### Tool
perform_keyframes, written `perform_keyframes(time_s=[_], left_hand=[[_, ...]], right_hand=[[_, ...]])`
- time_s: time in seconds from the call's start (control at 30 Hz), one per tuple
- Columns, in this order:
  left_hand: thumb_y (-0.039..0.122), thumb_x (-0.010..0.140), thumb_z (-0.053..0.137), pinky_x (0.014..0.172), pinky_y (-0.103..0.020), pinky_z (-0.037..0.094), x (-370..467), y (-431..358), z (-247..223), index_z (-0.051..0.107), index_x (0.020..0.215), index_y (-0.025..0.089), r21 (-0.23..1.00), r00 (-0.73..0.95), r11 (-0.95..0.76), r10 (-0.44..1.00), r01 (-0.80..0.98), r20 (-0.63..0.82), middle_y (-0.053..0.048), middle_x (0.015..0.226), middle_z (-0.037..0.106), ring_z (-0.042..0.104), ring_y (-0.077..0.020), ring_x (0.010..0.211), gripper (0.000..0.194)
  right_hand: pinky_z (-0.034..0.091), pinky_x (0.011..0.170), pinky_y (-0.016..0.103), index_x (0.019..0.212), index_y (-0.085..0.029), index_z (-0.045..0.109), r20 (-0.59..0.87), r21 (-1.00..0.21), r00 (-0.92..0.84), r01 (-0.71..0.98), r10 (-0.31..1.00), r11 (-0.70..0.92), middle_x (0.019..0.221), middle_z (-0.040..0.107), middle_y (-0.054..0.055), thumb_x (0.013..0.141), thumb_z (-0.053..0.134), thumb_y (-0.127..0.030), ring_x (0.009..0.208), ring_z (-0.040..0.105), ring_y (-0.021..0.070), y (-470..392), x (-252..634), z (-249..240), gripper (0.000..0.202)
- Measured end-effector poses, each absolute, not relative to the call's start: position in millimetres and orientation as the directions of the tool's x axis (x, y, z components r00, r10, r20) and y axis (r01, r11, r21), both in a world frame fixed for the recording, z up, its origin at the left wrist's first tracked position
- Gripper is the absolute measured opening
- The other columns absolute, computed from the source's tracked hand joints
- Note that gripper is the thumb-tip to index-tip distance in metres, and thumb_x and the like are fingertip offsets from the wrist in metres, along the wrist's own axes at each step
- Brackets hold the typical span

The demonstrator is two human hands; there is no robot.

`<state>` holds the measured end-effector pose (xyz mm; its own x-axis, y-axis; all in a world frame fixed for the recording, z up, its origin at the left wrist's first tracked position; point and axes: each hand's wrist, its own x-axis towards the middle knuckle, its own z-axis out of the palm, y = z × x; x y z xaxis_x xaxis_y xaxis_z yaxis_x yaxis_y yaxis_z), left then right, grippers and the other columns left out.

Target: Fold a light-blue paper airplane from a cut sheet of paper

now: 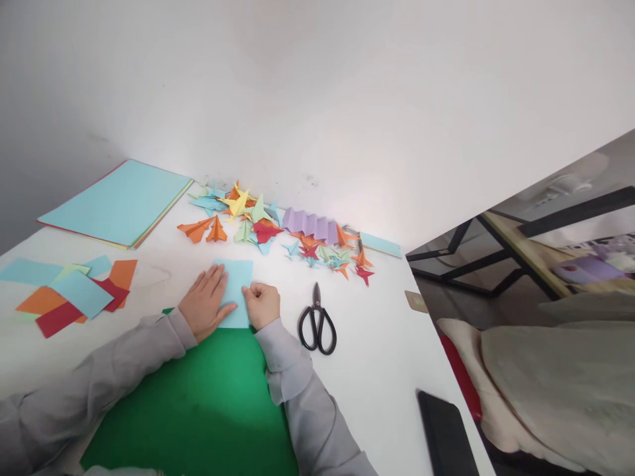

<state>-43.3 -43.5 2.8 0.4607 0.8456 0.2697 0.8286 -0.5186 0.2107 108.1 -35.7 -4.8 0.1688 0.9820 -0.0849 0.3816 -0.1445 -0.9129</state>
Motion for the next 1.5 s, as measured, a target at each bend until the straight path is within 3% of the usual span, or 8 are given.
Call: perform_keyframes(time_s=[0.1,0.37,0.73,1.17,1.5], left_hand=[[0.054,0.078,0.036,0.102,-0.048,0.023,-43.1,-43.8,2.8,0.036,0.125,-0.003,0.138,0.44,-0.461,0.884,0.877,0.159,-0.025,0.136,0.028,0.022,-0.0342,0.126,0.074],[0.048,0.083,0.027,0.102,-0.045,0.022,-43.3,-29.5,21.4,0.04,0.124,0.003,0.123,0.437,-0.433,0.899,0.893,-0.006,-0.02,0.136,0.03,0.024,-0.0304,0.127,0.063],[0.053,0.079,0.03,0.104,-0.045,0.013,-46.8,-31.3,-4.0,0.035,0.126,-0.002,0.026,0.438,-0.445,0.889,0.895,0.135,-0.023,0.137,0.025,0.019,-0.031,0.128,0.073],[0.057,0.075,0.034,0.103,-0.043,0.015,-47.3,-30.0,-3.0,0.029,0.127,-0.007,0.077,0.416,-0.428,0.899,0.9,0.139,-0.027,0.137,0.022,0.015,-0.034,0.129,0.084],[0.06,0.072,0.033,0.103,-0.043,0.011,-44.9,-30.2,3.5,0.03,0.127,-0.007,0.044,0.386,-0.392,0.916,0.919,0.112,-0.027,0.137,0.023,0.015,-0.0348,0.128,0.086]], right_hand=[[0.025,0.042,0.021,0.042,-0.017,0.042,-0.046,-0.879,0.162,0.463,0.986,-0.118,0.04,0.038,-0.005,0.066,0.051,-0.033,0.042,0.033,0.0077,-36.7,107.4,-1.8,0.03],[0.024,0.044,0.021,0.042,-0.017,0.042,-0.001,-0.816,0.15,0.572,0.989,-0.087,0.04,0.038,-0.005,0.068,0.049,-0.032,0.042,0.033,0.0081,-38.7,105.6,2.3,0.03],[0.025,0.045,0.022,0.042,-0.018,0.041,0.016,-0.767,0.139,0.637,0.99,-0.077,0.041,0.039,-0.004,0.07,0.048,-0.034,0.042,0.033,0.009,-41.0,105.9,3.9,0.033],[0.025,0.046,0.023,0.043,-0.019,0.04,0.018,-0.745,0.134,0.663,0.991,-0.076,0.041,0.039,-0.004,0.071,0.047,-0.034,0.042,0.034,0.0097,-43.2,105.4,6.2,0.033],[0.024,0.044,0.023,0.042,-0.018,0.039,0.036,-0.766,0.149,0.639,0.988,-0.068,0.041,0.037,-0.004,0.071,0.047,-0.034,0.041,0.032,0.0088,-43.9,106.7,5.0,0.034]])
